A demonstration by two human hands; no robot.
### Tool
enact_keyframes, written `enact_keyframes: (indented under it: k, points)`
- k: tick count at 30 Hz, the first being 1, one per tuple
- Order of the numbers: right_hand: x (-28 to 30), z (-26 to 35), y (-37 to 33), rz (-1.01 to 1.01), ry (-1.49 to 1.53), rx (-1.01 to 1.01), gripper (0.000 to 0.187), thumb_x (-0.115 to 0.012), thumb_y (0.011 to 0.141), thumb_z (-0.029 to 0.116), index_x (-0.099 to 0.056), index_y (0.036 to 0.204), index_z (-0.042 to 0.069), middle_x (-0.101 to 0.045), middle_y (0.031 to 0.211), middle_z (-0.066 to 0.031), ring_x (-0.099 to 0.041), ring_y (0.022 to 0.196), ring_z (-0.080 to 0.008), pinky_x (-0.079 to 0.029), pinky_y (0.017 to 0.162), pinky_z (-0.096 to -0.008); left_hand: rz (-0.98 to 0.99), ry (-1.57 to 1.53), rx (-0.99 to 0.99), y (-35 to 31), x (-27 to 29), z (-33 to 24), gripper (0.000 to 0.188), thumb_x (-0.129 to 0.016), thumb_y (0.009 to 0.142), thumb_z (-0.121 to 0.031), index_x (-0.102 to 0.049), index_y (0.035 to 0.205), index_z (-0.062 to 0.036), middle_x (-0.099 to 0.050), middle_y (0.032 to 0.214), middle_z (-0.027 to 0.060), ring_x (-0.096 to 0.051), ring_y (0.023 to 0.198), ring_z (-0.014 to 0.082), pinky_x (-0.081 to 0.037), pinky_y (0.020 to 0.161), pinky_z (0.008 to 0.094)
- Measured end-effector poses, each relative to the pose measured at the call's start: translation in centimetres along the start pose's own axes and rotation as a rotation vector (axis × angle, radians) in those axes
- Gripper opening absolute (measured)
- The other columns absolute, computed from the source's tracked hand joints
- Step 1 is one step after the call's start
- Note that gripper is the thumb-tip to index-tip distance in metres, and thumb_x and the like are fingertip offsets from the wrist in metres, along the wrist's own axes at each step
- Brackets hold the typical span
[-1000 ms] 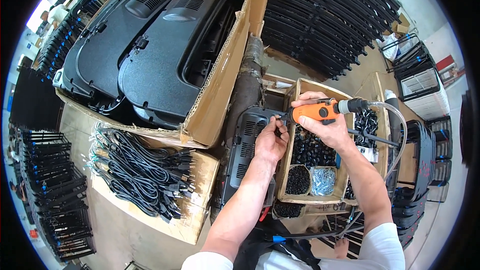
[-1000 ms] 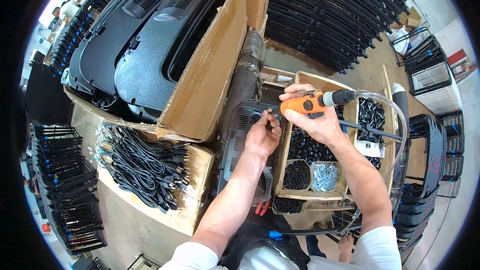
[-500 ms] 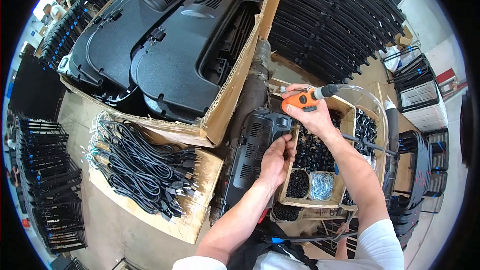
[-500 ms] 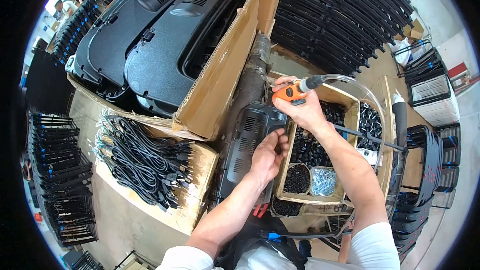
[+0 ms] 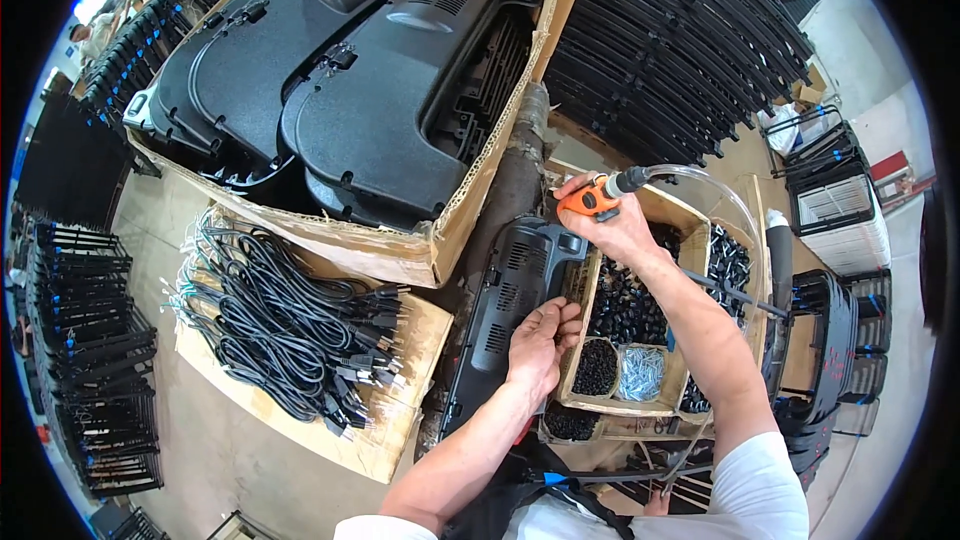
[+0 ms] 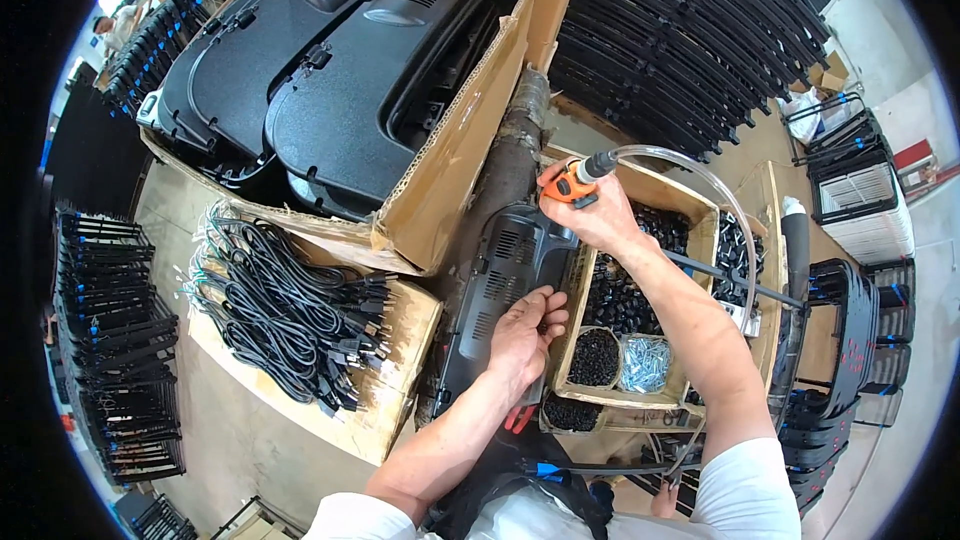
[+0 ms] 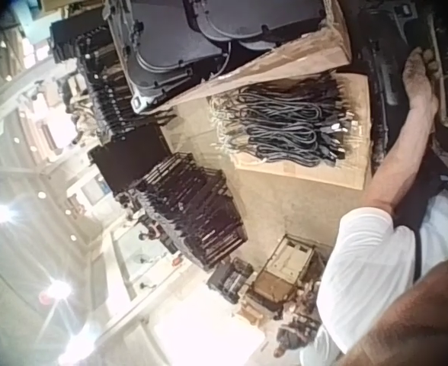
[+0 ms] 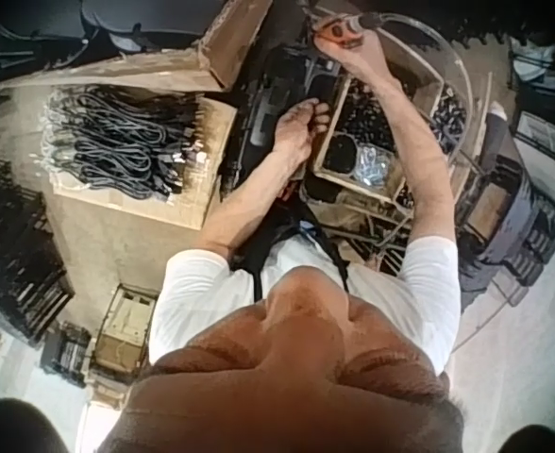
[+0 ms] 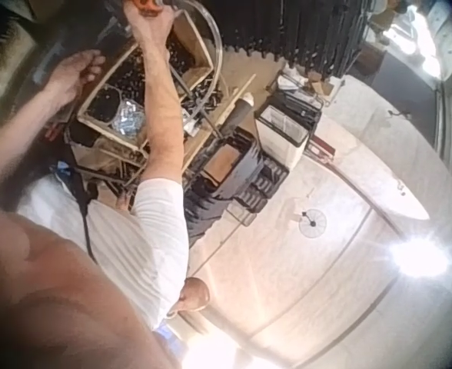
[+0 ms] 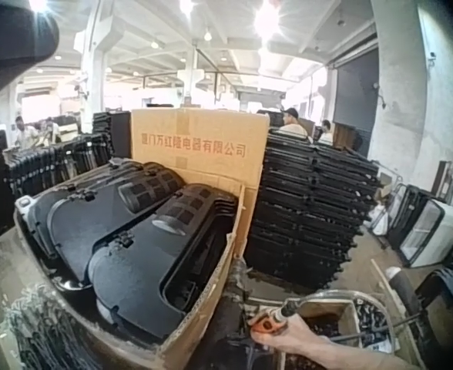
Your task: Assembling the electrical components into a plastic housing for fitness equipment using an electric screwdriver and manual tools.
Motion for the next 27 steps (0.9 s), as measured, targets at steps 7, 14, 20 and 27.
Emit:
enact_keyframes:
  k: [7, 14, 20, 27]
  points:
    - [-0.5, 0.4, -1.6, -0.038, 0.108, -0.009, 0.045, -0.085, 0.084, 0.016, -0.068, 0.123, 0.002, -0.075, 0.116, -0.0087, -0.069, 0.110, -0.0166, -0.055, 0.100, -0.0348, 0.039, -0.145, 0.039, 1.9, 0.3, -1.1, 0.023, -0.061, 0.110, -0.033, -0.069, 0.110, -0.0114, -0.069, 0.091, -0.0009, -0.060, 0.076, 0.0129, -0.050, 0.068, 0.0277]
    - [-0.9, 5.7, -7.3, 0.073, 0.270, -0.023, 0.051, -0.082, 0.090, 0.010, -0.060, 0.136, 0.003, -0.074, 0.127, -0.0130, -0.068, 0.119, -0.0188, -0.054, 0.107, -0.0380, 0.037, -0.502, 0.062, 4.2, -0.7, -3.5, 0.025, -0.061, 0.109, -0.038, -0.065, 0.106, -0.0133, -0.063, 0.085, -0.0046, -0.057, 0.072, 0.0085, -0.047, 0.062, 0.0238]
    - [-1.4, 6.0, -7.6, 0.090, 0.264, -0.026, 0.052, -0.082, 0.091, 0.011, -0.059, 0.137, 0.003, -0.073, 0.129, -0.0128, -0.066, 0.123, -0.0201, -0.052, 0.110, -0.0384, 0.137, -0.513, 0.083, 4.3, -0.8, -4.3, 0.024, -0.059, 0.111, -0.036, -0.064, 0.109, -0.0124, -0.061, 0.084, -0.0036, -0.055, 0.073, 0.0111, -0.047, 0.063, 0.0254]
    - [-3.7, 5.8, -6.4, 0.086, 0.218, -0.023, 0.052, -0.082, 0.090, 0.012, -0.058, 0.136, 0.002, -0.072, 0.130, -0.0157, -0.066, 0.122, -0.0217, -0.052, 0.110, -0.0400, 0.114, -0.462, 0.025, 3.5, -0.5, -5.1, 0.027, -0.056, 0.113, -0.035, -0.065, 0.109, -0.0105, -0.064, 0.088, -0.0009, -0.059, 0.076, 0.0142, -0.051, 0.066, 0.0265]
Point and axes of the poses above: each hand's wrist, its own y-axis towards the middle knuckle, its own x-axis out of the back of the hand, z = x × y, the point moved 6 cm from there along y, towards the middle knuckle
